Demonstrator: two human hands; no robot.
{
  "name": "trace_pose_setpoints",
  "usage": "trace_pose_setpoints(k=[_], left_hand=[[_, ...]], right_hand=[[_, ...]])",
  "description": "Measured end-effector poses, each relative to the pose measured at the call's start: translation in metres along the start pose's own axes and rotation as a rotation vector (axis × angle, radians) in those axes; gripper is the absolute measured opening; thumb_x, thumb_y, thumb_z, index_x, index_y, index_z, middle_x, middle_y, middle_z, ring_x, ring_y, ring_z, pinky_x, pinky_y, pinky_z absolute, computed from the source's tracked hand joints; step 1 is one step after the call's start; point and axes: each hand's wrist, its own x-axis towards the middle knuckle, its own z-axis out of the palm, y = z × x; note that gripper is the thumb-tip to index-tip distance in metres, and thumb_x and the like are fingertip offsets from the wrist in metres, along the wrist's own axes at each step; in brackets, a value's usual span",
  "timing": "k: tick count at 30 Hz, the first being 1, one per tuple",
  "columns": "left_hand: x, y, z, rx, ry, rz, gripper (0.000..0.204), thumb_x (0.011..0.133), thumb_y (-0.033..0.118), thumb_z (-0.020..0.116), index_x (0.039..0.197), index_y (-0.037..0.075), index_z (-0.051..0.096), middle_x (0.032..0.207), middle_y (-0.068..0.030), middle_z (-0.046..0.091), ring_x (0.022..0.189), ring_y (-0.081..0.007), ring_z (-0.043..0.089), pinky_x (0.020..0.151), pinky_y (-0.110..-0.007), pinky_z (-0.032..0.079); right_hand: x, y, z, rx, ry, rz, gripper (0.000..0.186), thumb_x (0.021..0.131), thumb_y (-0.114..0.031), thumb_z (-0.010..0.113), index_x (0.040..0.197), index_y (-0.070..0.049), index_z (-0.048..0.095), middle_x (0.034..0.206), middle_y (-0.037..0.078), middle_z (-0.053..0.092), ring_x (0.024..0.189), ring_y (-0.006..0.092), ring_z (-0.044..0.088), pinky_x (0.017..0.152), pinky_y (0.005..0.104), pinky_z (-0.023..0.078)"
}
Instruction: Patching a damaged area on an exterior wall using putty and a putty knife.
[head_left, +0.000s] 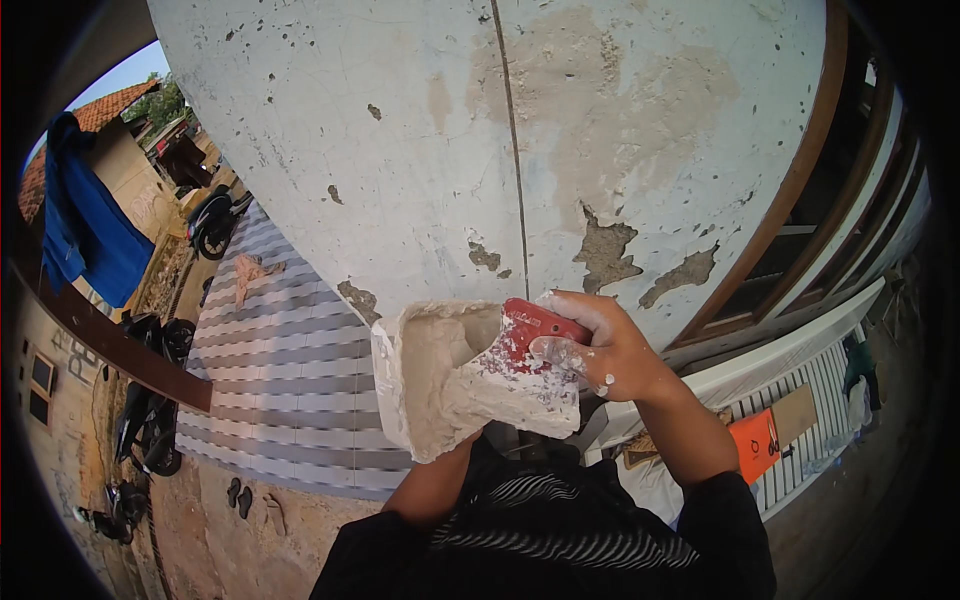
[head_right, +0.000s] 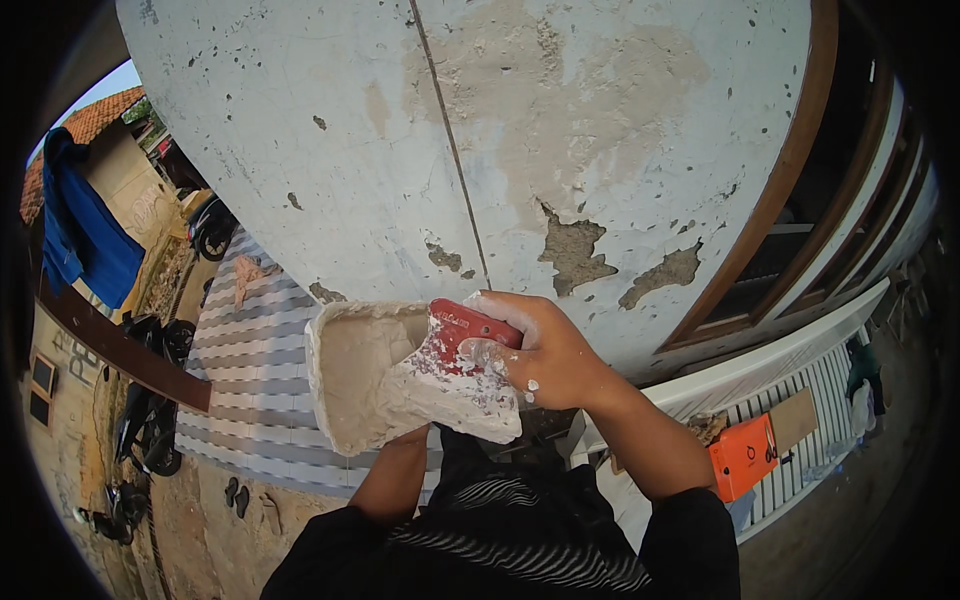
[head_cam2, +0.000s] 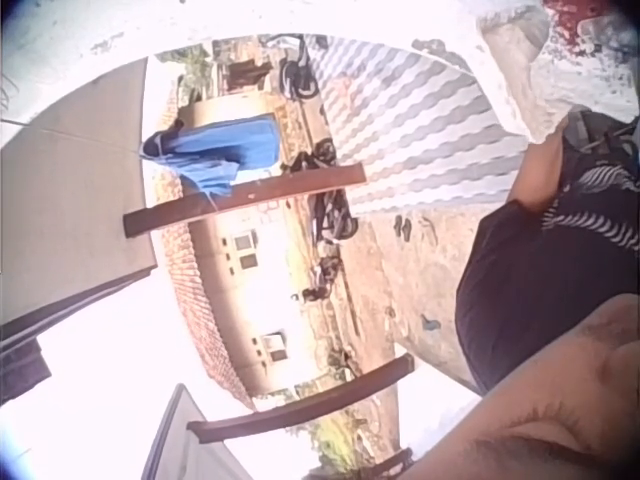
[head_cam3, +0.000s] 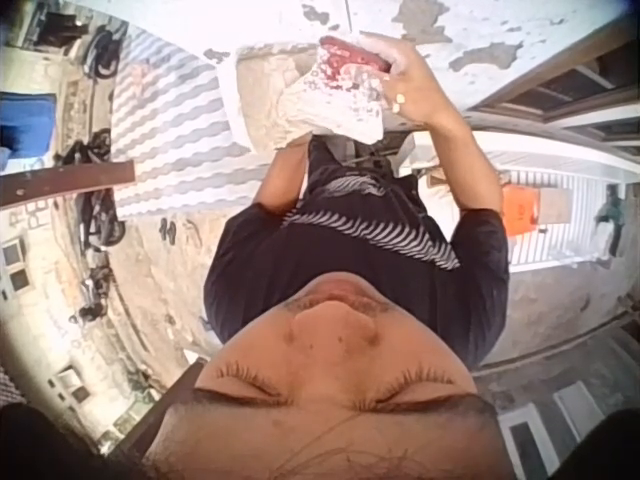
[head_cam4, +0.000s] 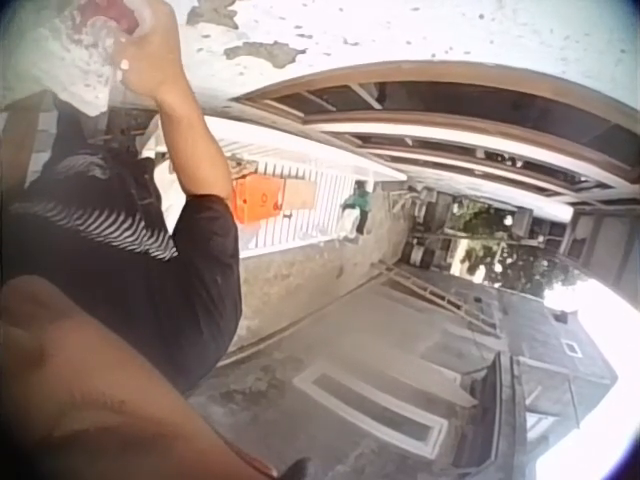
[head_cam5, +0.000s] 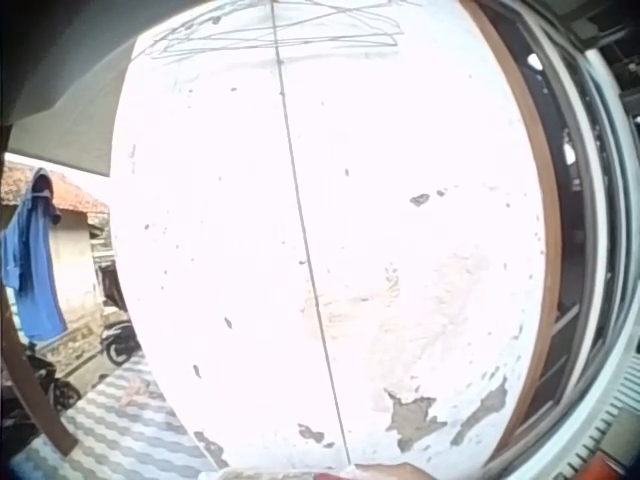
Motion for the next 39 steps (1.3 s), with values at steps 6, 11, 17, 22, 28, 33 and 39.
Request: trace_pose_setpoints(k=[6,11,17,22,28,33,39], left_hand=[[-0.003,0.002,-0.002,-0.004,0.022,-0.027,0.085,0.089,0.071,0.044,0.155,0.020,0.025,0.159,-0.0094,0.026,0.143,-0.0377,0.029,0.115,-0.060,0.028],[-0.006,0.006,-0.006,-0.019,0.035,-0.070,0.085,0.090,0.071,0.044,0.155,0.020,0.025,0.159,-0.0095,0.027,0.143,-0.0377,0.030,0.114,-0.060,0.028],[-0.003,0.003,-0.006,-0.039,0.055,-0.108,0.085,0.090,0.070,0.044,0.155,0.019,0.025,0.158,-0.0096,0.027,0.143,-0.0379,0.030,0.114,-0.060,0.028],[-0.007,0.001,-0.005,-0.045,0.069,-0.139,0.084,0.090,0.070,0.045,0.155,0.019,0.026,0.158,-0.0097,0.028,0.143,-0.0380,0.030,0.114,-0.060,0.029],[-0.006,0.001,-0.005,-0.066,0.073,-0.183,0.084,0.090,0.069,0.045,0.154,0.019,0.026,0.158,-0.0098,0.028,0.143,-0.0381,0.030,0.114,-0.060,0.029],[-0.005,0.002,-0.006,-0.098,0.058,-0.238,0.084,0.090,0.069,0.045,0.154,0.019,0.026,0.158,-0.0099,0.028,0.143,-0.0382,0.031,0.114,-0.061,0.029],[-0.017,0.002,-0.010,-0.130,0.042,-0.264,0.083,0.090,0.069,0.046,0.154,0.019,0.026,0.158,-0.0100,0.029,0.143,-0.0383,0.031,0.114,-0.061,0.029]], right_hand=[[0.001,-0.007,-0.001,0.131,-0.048,-0.004,0.024,0.093,-0.003,0.063,0.114,0.007,0.060,0.099,0.006,0.065,0.088,0.0075,0.058,0.079,0.0254,0.050],[0.002,-0.013,-0.001,-0.022,-0.077,-0.039,0.022,0.091,-0.002,0.063,0.112,0.006,0.060,0.092,0.008,0.066,0.083,0.0078,0.058,0.076,0.0260,0.050],[0.004,-0.003,-0.002,-0.038,-0.103,-0.013,0.028,0.086,0.002,0.060,0.114,0.004,0.061,0.092,0.011,0.067,0.080,0.0092,0.057,0.074,0.0275,0.051],[0.016,0.000,-0.004,0.157,-0.249,0.129,0.033,0.089,-0.001,0.058,0.122,0.004,0.060,0.100,0.007,0.069,0.088,0.0098,0.060,0.079,0.0267,0.050],[0.014,0.028,-0.012,0.331,-0.234,0.234,0.034,0.091,-0.005,0.064,0.124,0.004,0.060,0.106,0.006,0.069,0.094,0.0091,0.063,0.083,0.0268,0.052],[0.006,0.056,-0.004,0.571,-0.166,0.320,0.033,0.091,-0.005,0.065,0.122,0.004,0.061,0.107,0.008,0.069,0.094,0.0104,0.065,0.084,0.0276,0.054],[-0.003,0.084,-0.002,0.802,-0.076,0.414,0.034,0.088,-0.003,0.062,0.121,0.004,0.060,0.109,0.013,0.069,0.098,0.0178,0.069,0.088,0.0308,0.056]])
